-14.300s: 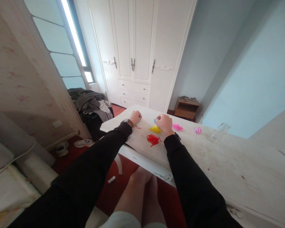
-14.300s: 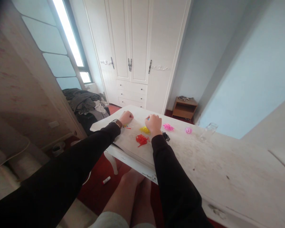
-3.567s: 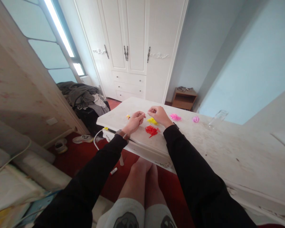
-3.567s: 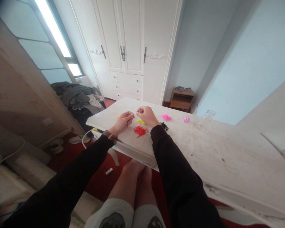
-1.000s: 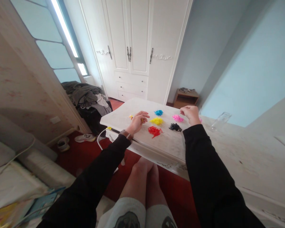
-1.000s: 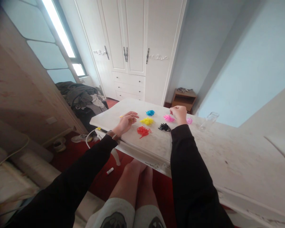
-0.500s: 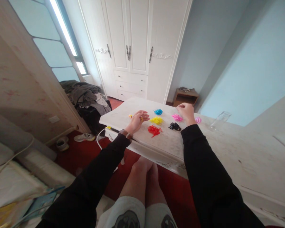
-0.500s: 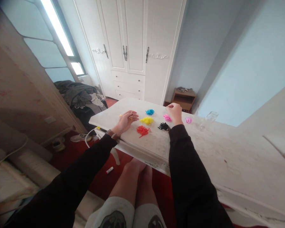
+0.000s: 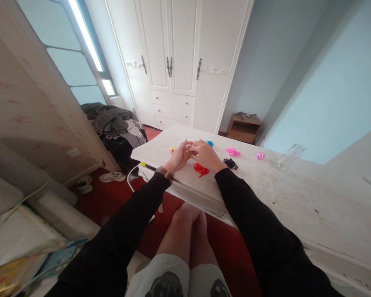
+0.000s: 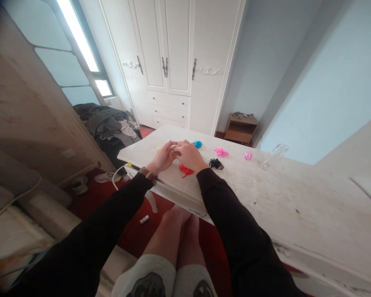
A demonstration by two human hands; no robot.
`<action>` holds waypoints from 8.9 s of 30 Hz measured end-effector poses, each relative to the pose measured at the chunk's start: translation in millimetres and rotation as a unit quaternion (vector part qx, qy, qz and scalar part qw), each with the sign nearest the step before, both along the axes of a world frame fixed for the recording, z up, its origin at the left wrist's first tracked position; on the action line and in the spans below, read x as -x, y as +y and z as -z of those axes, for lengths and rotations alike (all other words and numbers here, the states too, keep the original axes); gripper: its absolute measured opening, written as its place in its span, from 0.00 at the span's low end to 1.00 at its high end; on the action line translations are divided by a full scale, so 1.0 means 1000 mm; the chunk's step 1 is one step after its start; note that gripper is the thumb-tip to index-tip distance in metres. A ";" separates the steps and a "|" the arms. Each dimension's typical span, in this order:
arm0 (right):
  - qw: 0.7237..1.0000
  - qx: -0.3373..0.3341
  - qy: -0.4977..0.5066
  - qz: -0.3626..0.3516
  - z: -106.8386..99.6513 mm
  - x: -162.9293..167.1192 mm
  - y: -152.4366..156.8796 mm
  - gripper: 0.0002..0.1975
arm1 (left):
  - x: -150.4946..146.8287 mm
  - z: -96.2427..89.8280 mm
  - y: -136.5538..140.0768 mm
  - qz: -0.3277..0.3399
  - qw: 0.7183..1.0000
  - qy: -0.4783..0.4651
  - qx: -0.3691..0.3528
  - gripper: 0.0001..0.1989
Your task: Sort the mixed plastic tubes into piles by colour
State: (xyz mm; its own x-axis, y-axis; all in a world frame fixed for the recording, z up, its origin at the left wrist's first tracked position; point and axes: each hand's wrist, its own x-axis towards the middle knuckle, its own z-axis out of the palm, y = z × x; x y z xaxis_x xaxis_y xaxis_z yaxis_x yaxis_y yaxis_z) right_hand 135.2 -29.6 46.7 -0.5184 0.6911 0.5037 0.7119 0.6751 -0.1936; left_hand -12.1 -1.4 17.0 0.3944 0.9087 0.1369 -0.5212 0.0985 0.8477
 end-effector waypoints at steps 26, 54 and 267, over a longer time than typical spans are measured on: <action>0.922 0.115 0.341 0.141 -0.001 -0.009 0.010 0.04 | -0.001 0.014 0.005 -0.038 0.994 0.050 -0.086 0.16; 0.893 0.194 0.402 0.052 0.005 -0.012 0.016 0.05 | -0.001 0.016 0.007 -0.024 0.994 0.063 -0.082 0.15; 0.933 0.185 0.307 0.036 0.000 -0.028 0.012 0.06 | 0.015 0.016 0.012 -0.064 0.959 0.190 -0.202 0.21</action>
State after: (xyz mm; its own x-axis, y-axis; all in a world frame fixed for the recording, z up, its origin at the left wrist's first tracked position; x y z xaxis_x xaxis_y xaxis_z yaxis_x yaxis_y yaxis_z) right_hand 163.5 -17.1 46.8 -0.1556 0.8987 0.4101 0.4316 0.4353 -0.7901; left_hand -26.6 10.7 0.9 0.3748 0.8563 0.3554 -0.1527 -0.3211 0.9347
